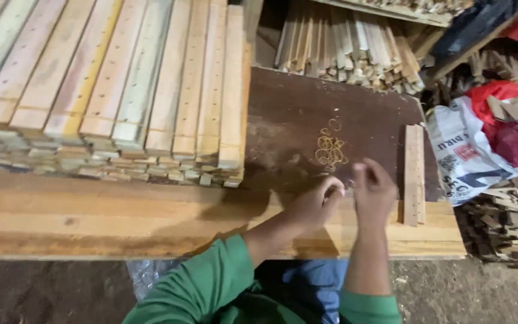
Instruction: Inspecting and stacking wooden slats to form a bundle
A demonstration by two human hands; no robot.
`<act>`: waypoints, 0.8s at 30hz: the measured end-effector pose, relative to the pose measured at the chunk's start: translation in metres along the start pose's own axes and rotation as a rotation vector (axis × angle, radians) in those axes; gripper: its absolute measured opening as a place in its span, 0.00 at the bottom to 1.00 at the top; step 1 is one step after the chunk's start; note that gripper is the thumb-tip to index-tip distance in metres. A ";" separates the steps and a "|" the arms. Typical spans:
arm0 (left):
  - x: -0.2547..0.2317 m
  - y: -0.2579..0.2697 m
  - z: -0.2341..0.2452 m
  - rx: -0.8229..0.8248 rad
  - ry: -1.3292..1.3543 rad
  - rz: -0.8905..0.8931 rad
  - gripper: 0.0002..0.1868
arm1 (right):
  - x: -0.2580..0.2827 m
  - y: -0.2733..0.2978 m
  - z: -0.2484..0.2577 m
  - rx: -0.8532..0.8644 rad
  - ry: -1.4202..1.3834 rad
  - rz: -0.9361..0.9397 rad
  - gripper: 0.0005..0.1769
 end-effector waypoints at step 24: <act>0.071 -0.032 0.001 -0.057 0.289 0.225 0.14 | -0.238 0.037 -0.001 0.022 0.817 -0.313 0.16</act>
Point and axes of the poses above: each hand's wrist, its own y-axis away from the middle knuckle, its own z-axis out of the back of the hand, x = y × z, the point moved 2 cm from there along -y, towards the middle knuckle, and after that the axes turned 11 degrees about y, right-handed, at the moved point
